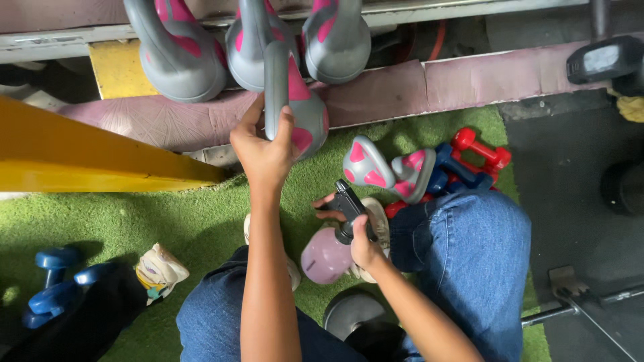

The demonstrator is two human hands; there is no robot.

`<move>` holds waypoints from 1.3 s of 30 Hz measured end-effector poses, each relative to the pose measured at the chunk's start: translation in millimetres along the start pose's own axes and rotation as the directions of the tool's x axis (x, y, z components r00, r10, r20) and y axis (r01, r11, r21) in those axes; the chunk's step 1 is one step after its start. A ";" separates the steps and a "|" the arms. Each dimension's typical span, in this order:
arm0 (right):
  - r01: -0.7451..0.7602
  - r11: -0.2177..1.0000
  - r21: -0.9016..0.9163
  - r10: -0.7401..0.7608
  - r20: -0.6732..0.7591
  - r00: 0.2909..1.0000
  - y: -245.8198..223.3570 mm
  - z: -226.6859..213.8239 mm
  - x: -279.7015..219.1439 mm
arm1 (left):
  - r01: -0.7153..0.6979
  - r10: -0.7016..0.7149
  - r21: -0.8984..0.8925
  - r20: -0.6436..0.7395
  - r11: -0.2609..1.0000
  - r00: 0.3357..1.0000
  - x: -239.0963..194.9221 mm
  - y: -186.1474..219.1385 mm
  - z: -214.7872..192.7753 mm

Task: The person cleans a grey and pink kettlebell using a cloth and a spray bottle. They wipe the kettlebell thoroughly, then place it on a shelf with other kettlebells. The person repeats this process for another kettlebell.

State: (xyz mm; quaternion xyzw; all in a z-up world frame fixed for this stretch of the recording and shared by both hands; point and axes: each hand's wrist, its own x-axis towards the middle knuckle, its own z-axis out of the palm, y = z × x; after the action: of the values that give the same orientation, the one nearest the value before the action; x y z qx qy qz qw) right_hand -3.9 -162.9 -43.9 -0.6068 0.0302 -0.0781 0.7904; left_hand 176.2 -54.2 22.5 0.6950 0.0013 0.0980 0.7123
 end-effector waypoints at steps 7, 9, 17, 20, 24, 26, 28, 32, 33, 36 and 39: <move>-0.161 0.975 -0.155 0.150 -0.084 0.985 -50.6 -2.8 6.7 | 0.014 -0.014 -0.019 -0.012 1.000 1.000 6.3 -22.6 -6.6; -0.237 0.957 -0.170 0.219 -0.118 0.969 -62.7 2.0 10.0 | 0.032 -0.030 -0.127 0.012 0.991 0.999 7.7 -21.2 -9.0; -0.294 0.945 -0.143 0.260 -0.213 0.942 -43.2 -25.9 4.1 | 0.029 -0.028 -0.173 0.008 0.984 1.000 -2.0 28.0 -8.5; -0.316 0.935 -0.159 0.279 -0.217 0.935 -46.1 -23.5 4.9 | 0.022 -0.021 -0.183 0.011 0.983 1.000 -2.1 27.6 -9.2; -0.284 0.931 -0.229 0.248 -0.171 0.953 -51.4 -16.4 13.1 | 0.021 -0.019 -0.193 0.011 0.981 1.000 -0.3 20.5 -10.7; -0.302 0.918 -0.257 0.261 -0.181 0.948 -71.5 -0.1 21.8 | 0.019 -0.017 -0.200 0.008 0.980 1.000 -1.2 23.2 -9.9; -0.317 0.905 -0.284 0.270 -0.191 0.944 -78.5 10.5 30.1 | 0.012 -0.011 -0.207 0.006 0.978 1.000 -1.3 25.2 -9.8; -0.293 0.930 -0.223 0.256 -0.179 0.950 -96.0 28.2 48.7 | 0.020 -0.019 -0.206 0.004 0.978 1.000 -0.7 27.4 -10.0; -0.302 0.915 -0.269 0.260 -0.181 0.949 -107.0 35.2 53.0 | 0.030 -0.030 -0.206 0.003 0.978 1.000 -1.6 27.3 -10.9; -0.179 0.947 -0.268 0.149 -0.131 0.980 -84.0 23.5 56.8 | 0.033 -0.035 -0.206 -0.006 0.978 0.999 -1.3 27.7 -10.8; -0.157 0.946 -0.283 0.148 -0.054 0.988 -115.6 33.9 66.2 | 0.039 -0.040 -0.212 0.002 0.976 0.999 -1.0 26.6 -12.4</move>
State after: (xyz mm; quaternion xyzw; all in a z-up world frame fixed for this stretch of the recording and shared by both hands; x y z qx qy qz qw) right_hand 56.2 -170.2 79.5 -0.7094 0.1007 -0.0213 0.6972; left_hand 169.8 -41.6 48.3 0.6147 0.0055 0.0844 0.7842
